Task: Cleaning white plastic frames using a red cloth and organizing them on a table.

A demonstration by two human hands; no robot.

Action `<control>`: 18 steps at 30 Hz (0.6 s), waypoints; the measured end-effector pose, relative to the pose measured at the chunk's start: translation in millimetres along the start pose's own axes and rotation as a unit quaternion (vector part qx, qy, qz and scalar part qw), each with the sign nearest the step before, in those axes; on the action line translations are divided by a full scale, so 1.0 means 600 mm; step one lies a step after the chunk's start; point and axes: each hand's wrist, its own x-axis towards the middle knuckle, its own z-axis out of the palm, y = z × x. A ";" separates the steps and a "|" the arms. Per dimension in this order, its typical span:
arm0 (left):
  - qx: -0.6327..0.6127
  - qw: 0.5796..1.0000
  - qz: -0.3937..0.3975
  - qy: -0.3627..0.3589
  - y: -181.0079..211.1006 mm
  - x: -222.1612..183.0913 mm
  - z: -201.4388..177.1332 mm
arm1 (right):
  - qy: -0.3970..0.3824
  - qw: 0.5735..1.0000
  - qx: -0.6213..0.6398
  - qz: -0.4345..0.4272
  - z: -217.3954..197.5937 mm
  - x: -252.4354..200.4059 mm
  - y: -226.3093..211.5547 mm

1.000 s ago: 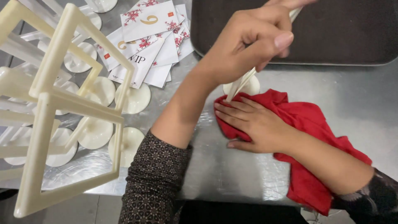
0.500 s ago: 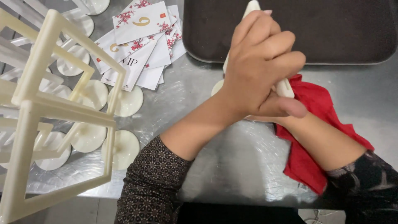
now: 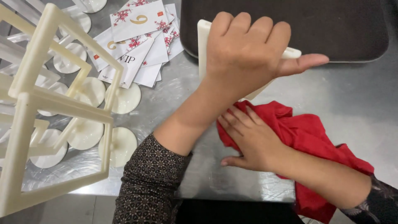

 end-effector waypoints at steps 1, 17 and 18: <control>0.036 0.999 -0.021 -0.015 0.008 0.000 -0.001 | 0.008 1.000 0.012 -0.026 0.005 0.009 -0.006; 0.215 0.967 -0.072 -0.116 0.017 -0.012 -0.006 | 0.104 0.989 -0.094 -0.042 0.120 0.215 -0.010; 0.223 0.965 -0.073 -0.115 0.014 -0.010 -0.004 | 0.106 0.989 -0.095 -0.051 0.099 0.226 -0.026</control>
